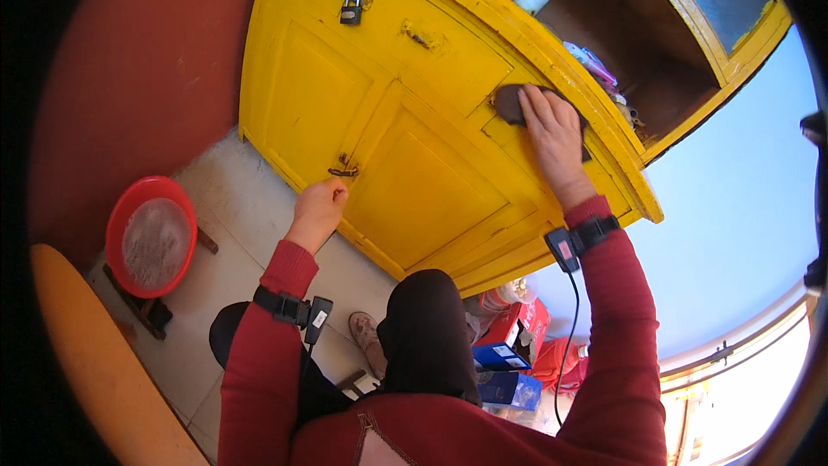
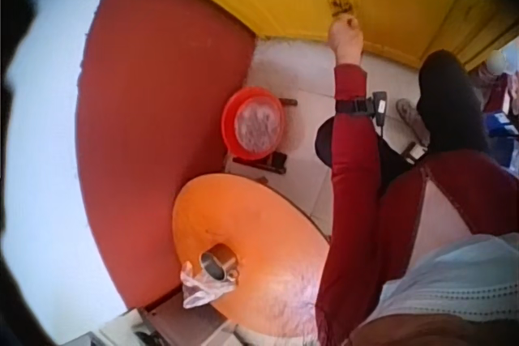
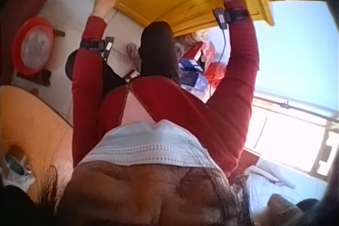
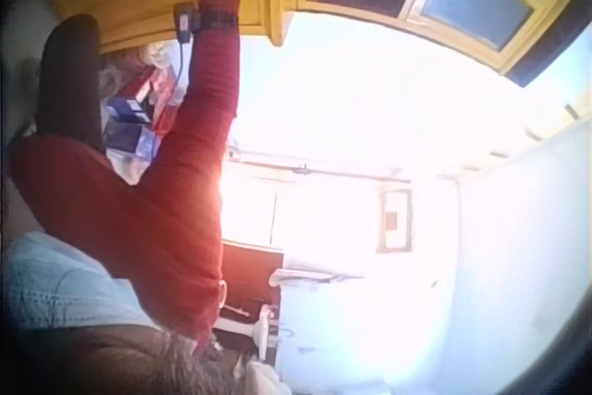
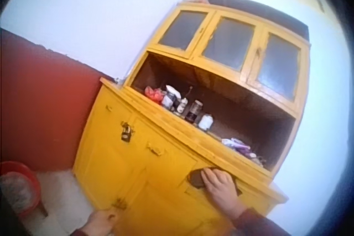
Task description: The person wipes the front surface of a yellow wooden cabinet using a dark cloth. They repeatedly rub the doors and drawers, including around the handles and locks, while occasionally adjusting the cloth.
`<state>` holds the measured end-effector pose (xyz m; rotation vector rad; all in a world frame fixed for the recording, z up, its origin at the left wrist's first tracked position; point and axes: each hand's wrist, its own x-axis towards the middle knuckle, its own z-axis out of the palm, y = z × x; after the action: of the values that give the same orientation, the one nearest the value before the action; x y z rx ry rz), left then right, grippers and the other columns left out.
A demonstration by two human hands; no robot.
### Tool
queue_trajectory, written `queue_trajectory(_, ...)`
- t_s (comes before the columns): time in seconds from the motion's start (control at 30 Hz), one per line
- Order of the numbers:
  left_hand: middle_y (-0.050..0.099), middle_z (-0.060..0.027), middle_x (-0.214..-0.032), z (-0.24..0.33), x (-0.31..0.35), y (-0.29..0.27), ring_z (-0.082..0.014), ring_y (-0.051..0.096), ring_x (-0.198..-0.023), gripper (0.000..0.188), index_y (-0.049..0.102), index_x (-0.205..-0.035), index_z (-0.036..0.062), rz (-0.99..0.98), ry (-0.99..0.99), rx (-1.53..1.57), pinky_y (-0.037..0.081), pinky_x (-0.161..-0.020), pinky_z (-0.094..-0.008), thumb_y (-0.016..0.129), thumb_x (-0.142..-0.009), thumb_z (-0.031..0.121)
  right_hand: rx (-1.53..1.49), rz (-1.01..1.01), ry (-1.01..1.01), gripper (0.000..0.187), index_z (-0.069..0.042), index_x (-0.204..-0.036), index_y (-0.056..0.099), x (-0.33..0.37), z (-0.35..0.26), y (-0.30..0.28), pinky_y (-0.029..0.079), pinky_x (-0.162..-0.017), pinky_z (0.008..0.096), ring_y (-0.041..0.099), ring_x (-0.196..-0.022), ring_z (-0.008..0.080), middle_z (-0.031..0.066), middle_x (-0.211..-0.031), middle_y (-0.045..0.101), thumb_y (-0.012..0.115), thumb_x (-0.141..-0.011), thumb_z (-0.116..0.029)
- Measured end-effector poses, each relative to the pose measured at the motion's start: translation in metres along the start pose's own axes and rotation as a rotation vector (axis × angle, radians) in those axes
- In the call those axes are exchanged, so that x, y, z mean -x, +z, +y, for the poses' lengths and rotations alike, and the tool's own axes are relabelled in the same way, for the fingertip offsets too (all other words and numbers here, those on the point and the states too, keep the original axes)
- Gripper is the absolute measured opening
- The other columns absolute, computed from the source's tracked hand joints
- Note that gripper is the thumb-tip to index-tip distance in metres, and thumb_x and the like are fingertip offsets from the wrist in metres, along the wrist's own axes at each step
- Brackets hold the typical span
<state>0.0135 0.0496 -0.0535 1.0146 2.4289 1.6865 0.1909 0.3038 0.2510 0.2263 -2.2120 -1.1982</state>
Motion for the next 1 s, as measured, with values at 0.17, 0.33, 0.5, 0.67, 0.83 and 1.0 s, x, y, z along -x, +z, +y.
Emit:
queue_trajectory(0.17, 0.071, -0.0202, -0.086, -0.001, 0.0, -0.012, -0.0405, 0.068, -0.082, 0.011, 0.069, -0.097, 0.0049, 0.018, -0.038, -0.037, 0.053, -0.07, -0.0466, 0.066, -0.092, 0.014, -0.175, 0.038, 0.183, 0.057, -0.003, -0.137, 0.061, 0.006, -0.026, 0.027, 0.045, -0.105, 0.0431, 0.054, -0.122, 0.0346, 0.0129, -0.14, 0.058, 0.063, -0.081, 0.006)
queue_trajectory(0.33, 0.071, -0.0206, -0.088, -0.005, 0.002, -0.015, -0.0424, 0.068, -0.084, 0.012, 0.07, -0.097, 0.0061, 0.035, -0.02, -0.019, 0.053, -0.071, -0.0482, 0.066, -0.092, 0.015, -0.33, 0.004, 0.175, 0.054, -0.002, -0.131, 0.065, 0.043, -0.085, 0.025, 0.048, -0.097, 0.0429, 0.058, -0.113, 0.0342, 0.0135, -0.132, 0.062, 0.062, -0.078, 0.003)
queue_trajectory(0.5, 0.072, -0.0203, -0.088, -0.01, 0.0, -0.015, -0.0416, 0.068, -0.083, 0.014, 0.07, -0.097, 0.0049, 0.008, 0.002, -0.06, 0.054, -0.07, -0.0469, 0.066, -0.093, 0.017, -0.272, 0.087, 0.157, 0.051, -0.006, -0.128, 0.067, 0.044, -0.031, 0.006, 0.049, -0.094, 0.0427, 0.058, -0.111, 0.0337, 0.0116, -0.125, 0.064, 0.064, -0.078, 0.003)
queue_trajectory(0.67, 0.07, -0.0185, -0.083, -0.017, -0.003, -0.016, -0.0368, 0.067, -0.076, 0.012, 0.068, -0.097, 0.002, -0.025, -0.024, -0.043, 0.052, -0.068, -0.0438, 0.066, -0.094, 0.013, -0.041, -0.123, 0.085, 0.055, -0.006, -0.137, 0.063, 0.099, 0.031, -0.036, 0.049, -0.097, 0.0414, 0.06, -0.115, 0.0327, 0.0114, -0.127, 0.062, 0.064, -0.082, -0.007)
queue_trajectory(0.83, 0.067, -0.0146, -0.073, -0.012, 0.0, -0.006, -0.0292, 0.064, -0.064, 0.01, 0.066, -0.095, -0.0007, -0.027, 0.017, -0.103, 0.05, -0.062, -0.0377, 0.065, -0.094, 0.009, 0.097, 0.052, 0.312, 0.047, -0.006, -0.128, 0.071, 0.194, 0.031, -0.079, 0.049, -0.099, 0.0407, 0.062, -0.11, 0.0288, 0.0091, -0.119, 0.067, 0.069, -0.081, 0.003)
queue_trajectory(1.0, 0.071, -0.0196, -0.087, 0.006, 0.003, 0.005, -0.0399, 0.068, -0.082, 0.009, 0.067, -0.095, 0.0039, -0.155, 0.025, -0.117, 0.053, -0.07, -0.0461, 0.067, -0.092, 0.012, 0.015, 0.158, 0.349, 0.059, -0.005, -0.129, 0.07, 0.157, 0.021, -0.041, 0.048, -0.095, 0.042, 0.062, -0.111, 0.0316, 0.0132, -0.119, 0.067, 0.065, -0.072, 0.007)
